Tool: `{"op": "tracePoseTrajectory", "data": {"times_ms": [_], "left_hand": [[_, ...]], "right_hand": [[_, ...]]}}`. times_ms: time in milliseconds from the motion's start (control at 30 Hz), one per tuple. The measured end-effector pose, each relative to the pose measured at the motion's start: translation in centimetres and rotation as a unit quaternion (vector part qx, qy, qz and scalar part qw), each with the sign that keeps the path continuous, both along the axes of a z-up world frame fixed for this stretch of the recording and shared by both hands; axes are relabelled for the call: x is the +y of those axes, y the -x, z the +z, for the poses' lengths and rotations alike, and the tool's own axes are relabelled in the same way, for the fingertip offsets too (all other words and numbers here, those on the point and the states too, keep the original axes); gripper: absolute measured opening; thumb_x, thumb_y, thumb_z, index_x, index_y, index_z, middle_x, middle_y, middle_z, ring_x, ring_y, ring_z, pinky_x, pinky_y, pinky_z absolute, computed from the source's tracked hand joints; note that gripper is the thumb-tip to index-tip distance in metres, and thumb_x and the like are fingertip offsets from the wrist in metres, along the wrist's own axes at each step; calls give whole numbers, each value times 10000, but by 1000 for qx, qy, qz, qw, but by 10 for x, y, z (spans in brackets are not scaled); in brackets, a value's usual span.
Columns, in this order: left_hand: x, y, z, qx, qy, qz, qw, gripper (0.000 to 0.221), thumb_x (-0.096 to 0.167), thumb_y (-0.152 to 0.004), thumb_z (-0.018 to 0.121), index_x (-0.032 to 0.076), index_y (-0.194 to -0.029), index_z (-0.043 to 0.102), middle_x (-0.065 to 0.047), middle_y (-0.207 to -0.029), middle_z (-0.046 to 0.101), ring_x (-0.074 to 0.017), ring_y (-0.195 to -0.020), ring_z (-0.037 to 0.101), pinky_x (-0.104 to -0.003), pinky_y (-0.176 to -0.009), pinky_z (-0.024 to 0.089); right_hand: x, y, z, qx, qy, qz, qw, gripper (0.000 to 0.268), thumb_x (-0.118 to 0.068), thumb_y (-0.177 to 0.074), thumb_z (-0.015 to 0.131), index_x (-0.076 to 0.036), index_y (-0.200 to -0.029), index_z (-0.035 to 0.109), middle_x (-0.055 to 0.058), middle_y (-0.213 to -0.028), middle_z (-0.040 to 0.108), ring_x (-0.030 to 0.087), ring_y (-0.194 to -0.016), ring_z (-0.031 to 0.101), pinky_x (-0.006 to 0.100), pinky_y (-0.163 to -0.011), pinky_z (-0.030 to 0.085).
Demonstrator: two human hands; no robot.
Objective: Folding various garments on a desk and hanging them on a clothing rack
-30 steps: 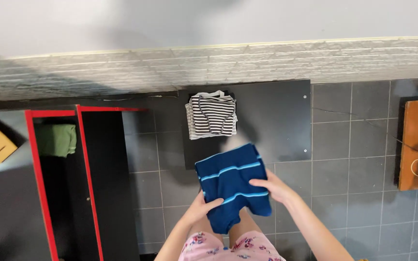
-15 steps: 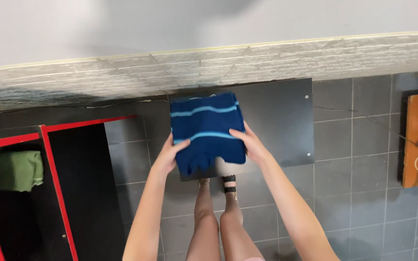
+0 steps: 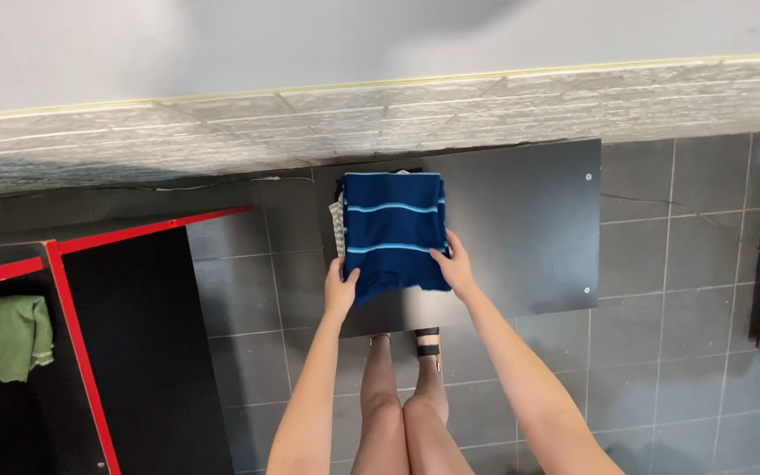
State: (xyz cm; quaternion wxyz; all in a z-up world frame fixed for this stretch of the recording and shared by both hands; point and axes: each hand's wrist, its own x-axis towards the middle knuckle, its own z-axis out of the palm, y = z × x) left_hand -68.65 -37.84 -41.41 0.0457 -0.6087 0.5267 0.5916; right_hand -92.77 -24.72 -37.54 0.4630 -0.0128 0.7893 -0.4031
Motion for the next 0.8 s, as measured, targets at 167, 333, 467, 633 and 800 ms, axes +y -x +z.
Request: {"op": "tracePoseTrajectory", "data": {"times_ms": [167,333,467,633,800], "left_hand": [[18,-3,38,20,10,70,997,473,274,-1032,664,109,-1454,525,-205,-1469,574,-400,-1443,470,-539,-1221,375],[44,-23,4,23,-105,128,986,747,474,-1037,691,33,-1561,393,-303,-1527,467,-456,-1371,532,-557,-1045,547],[50,-36,-2,13,-92,120,988,749,493,-1016,719,9,-1520,447,-268,-1428,562,-373,-1235,664,-493,-1037,545],[68,-74,-14,-27,-62,61,996,517,361,-986,764,57,-1369,597,-211,-1269,682,-311,-1043,765,-423,-869,618],[98,-111,46,11,-93,67,993,350,324,-951,747,145,-1246,685,-99,-991,755,-225,-822,763,-320,-608,515]], "right_hand": [[0,-8,5,30,39,16,999,596,-157,-987,697,-220,-1543,492,176,-1539,526,443,-1393,509,545,-1189,426],[37,-15,-60,110,-39,35,993,679,-388,-958,784,-106,-1514,514,212,-1368,633,399,-1219,649,509,-1049,547],[62,-21,-63,136,-42,5,990,648,-419,-946,800,-121,-1469,559,123,-1316,669,271,-1179,685,412,-984,583],[121,-43,-53,105,-79,-23,991,532,-353,-1011,707,-106,-1454,547,171,-1295,637,345,-1238,646,467,-1045,543],[217,-110,2,95,-50,58,993,274,-318,-952,608,-139,-1132,712,80,-1060,794,270,-1053,743,430,-959,546]]}}
